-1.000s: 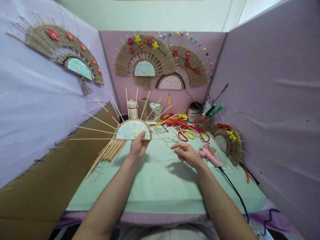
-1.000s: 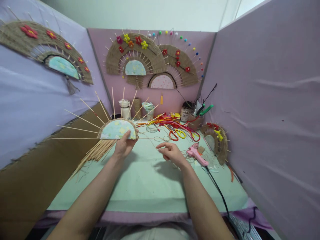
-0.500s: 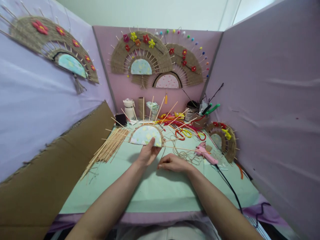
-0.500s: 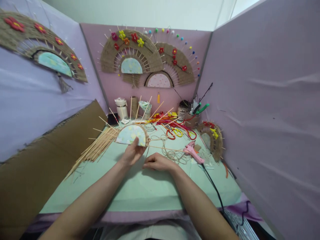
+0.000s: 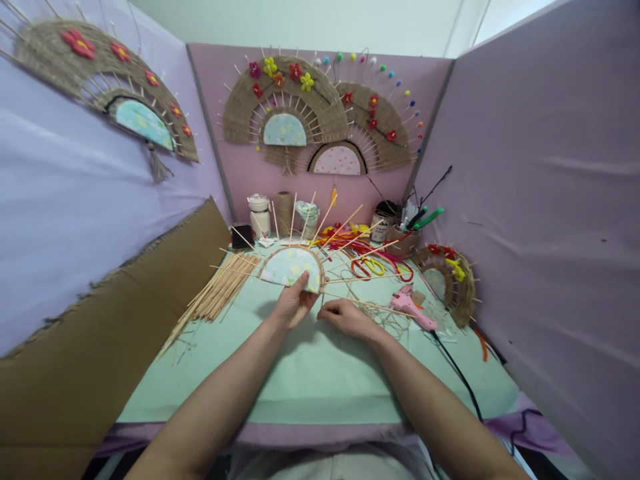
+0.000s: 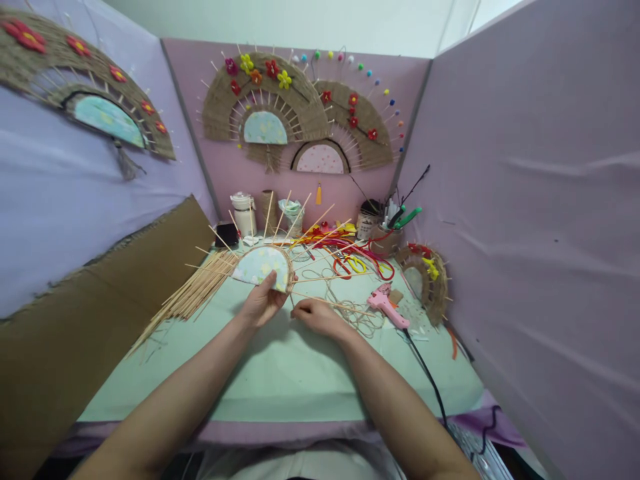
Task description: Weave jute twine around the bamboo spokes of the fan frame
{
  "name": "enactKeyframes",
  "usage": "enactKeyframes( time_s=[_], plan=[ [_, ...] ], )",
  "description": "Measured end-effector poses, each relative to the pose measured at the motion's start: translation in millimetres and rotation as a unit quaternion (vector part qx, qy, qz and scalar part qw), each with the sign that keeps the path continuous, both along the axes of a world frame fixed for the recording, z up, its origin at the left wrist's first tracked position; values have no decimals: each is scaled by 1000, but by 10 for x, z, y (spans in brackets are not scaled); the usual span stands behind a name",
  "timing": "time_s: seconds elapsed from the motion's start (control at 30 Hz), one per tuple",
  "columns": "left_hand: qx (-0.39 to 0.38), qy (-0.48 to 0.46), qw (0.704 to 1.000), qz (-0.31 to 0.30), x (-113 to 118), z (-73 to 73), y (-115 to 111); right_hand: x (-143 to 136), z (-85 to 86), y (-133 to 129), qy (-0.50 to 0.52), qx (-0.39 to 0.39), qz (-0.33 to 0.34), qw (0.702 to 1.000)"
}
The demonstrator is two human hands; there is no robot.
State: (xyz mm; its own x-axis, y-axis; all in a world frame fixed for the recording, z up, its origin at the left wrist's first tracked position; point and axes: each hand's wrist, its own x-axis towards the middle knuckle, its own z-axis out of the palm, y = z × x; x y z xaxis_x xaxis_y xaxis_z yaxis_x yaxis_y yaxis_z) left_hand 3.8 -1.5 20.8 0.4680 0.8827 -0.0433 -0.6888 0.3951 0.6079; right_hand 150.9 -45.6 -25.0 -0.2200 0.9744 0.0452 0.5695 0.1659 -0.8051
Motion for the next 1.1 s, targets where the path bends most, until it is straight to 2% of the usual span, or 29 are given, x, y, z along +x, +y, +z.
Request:
enactKeyframes(
  time_s=[0.13,0.27,0.33,0.43,0.57,0.77,0.97,1.1],
  plan=[
    [-11,17,1000,-9,-37,28,25,190,128,249,72,47,-121,989],
    [12,30,999,-14,-38,19,27,291,286,432,146,150,-168,963],
    [17,38,999,-5,-41,10,37,304,270,465,172,178,-191,950],
    [20,59,998,-7,-56,2,60,312,135,466,214,201,-234,927],
    [10,75,996,-45,-74,-4,72,355,-13,430,235,199,-237,921],
    [-5,83,991,-104,-61,-22,40,396,-4,385,221,205,-268,915],
    [-6,107,991,-82,-39,-11,42,396,-4,401,221,200,-265,917],
    [-9,109,992,-60,-109,21,148,438,-11,431,225,186,-254,922]
  ],
)
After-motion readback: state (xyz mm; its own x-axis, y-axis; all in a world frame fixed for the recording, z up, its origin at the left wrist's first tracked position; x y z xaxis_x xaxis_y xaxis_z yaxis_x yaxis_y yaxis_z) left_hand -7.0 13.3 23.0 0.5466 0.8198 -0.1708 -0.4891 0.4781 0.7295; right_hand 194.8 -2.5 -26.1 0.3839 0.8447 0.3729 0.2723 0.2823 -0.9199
